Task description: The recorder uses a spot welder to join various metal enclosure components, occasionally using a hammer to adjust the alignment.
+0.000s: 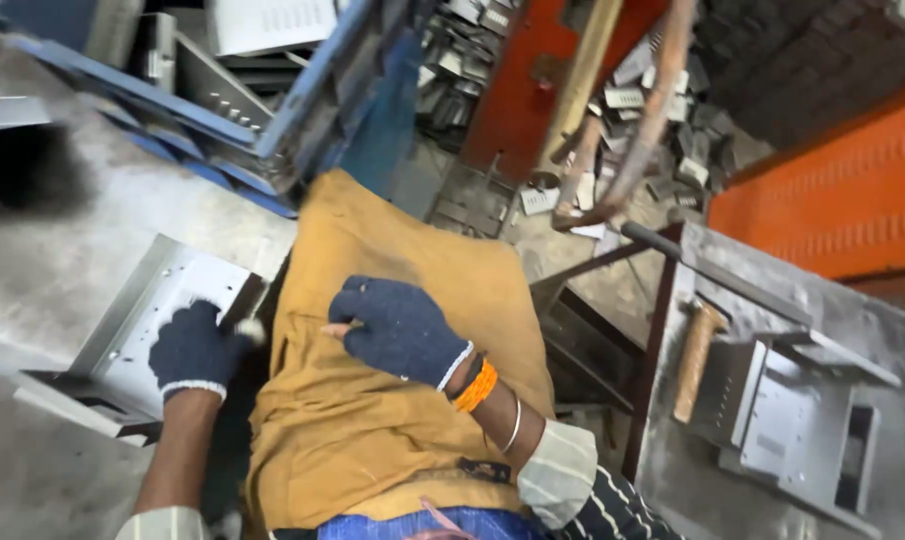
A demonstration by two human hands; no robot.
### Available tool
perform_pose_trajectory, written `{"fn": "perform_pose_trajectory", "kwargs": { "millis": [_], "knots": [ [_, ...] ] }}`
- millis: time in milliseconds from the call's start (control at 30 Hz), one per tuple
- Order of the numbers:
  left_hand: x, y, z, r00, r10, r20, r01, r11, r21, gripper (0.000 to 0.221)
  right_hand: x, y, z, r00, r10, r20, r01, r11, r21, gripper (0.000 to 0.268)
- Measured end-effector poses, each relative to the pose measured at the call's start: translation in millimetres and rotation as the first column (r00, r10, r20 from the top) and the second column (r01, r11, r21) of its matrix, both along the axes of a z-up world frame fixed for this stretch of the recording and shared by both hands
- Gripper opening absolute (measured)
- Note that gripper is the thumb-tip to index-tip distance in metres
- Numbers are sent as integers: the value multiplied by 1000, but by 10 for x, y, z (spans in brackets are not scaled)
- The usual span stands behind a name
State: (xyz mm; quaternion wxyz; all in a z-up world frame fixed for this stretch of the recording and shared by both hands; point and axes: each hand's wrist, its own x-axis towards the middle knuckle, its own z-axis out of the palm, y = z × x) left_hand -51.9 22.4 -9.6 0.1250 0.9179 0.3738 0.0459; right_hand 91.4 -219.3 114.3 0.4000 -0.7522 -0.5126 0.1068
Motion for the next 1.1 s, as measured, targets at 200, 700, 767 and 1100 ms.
{"fn": "perform_pose_trajectory", "kwargs": {
  "millis": [200,700,767,1100],
  "knots": [
    [-391,184,-468,984,-11,-175,10,1000,-10,30,-90,233,-5,987,145,-63,-149,987,-57,15],
    [641,-215,2485,520,-749,410,170,561,810,61,121,202,487,772,-594,228,579,804,133,38],
    [992,41,2037,451,-690,566,182,693,698,49,242,-107,448,752,-640,159,641,766,53,39],
    [3291,1207,606,828,-560,-29,471,667,578,18,189,-678,170,606,-776,173,795,589,-144,47]
  ]
}}
